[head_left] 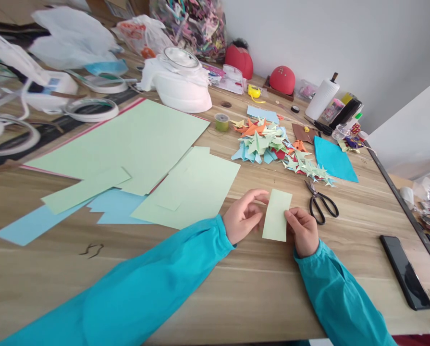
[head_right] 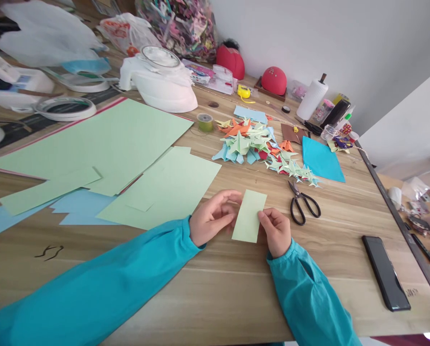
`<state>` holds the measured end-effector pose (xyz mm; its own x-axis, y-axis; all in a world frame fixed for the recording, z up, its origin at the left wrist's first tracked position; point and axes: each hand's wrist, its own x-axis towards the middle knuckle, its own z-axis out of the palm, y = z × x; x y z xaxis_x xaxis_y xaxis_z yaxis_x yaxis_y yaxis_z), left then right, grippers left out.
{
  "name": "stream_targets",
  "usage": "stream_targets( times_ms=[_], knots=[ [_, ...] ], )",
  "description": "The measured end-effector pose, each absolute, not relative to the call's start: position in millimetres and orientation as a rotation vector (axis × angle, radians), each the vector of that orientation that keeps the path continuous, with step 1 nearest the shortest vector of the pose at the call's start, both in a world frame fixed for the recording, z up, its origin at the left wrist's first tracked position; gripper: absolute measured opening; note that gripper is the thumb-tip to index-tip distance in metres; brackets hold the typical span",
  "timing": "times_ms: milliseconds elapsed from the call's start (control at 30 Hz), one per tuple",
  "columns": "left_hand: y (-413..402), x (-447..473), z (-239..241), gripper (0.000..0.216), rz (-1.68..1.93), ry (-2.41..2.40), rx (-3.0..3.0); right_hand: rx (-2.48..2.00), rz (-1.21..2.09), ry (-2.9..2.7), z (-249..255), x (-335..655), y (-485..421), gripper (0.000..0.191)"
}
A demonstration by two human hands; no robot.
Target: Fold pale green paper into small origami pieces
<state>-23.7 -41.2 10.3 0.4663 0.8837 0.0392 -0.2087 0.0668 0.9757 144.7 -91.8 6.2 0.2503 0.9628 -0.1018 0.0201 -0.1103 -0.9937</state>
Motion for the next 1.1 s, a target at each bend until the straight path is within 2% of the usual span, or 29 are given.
stream_targets(
  times_ms=[200,333,533,733,900,1000,1100],
  knots=[
    [-40.5,-24.4,10.0,0.012,0.921,0.651,1.464,-1.394,1.114,-0.965,3.5,144.7,-91.3,0.028],
    [-40.9,-22.6,12.4,0.018,0.927,0.682,1.333,-1.317,1.095,-0.982,7.6,142.7,-92.7,0.024],
    [-40.7,-21.7,11.4,0.021,0.954,0.714,1.337,-1.175,1.040,-1.174,10.7,139.6,-93.9,0.042],
    [-40.7,-23.7,10.7,0.024,0.910,0.716,1.539,-1.169,1.041,-1.121,8.3,139.6,-92.1,0.057],
    [-44.1,-23.3,9.2,0.014,0.908,0.768,1.511,-1.259,1.059,-1.197,9.3,139.0,-91.7,0.023],
    [-44.7,-22.0,9.2,0.026,0.905,0.806,1.359,-1.280,1.016,-1.225,9.3,138.1,-92.4,0.019],
    [-43.0,-20.8,10.6,0.023,0.894,0.791,1.312,-1.267,0.992,-1.231,8.2,138.3,-92.8,0.016]
  ],
)
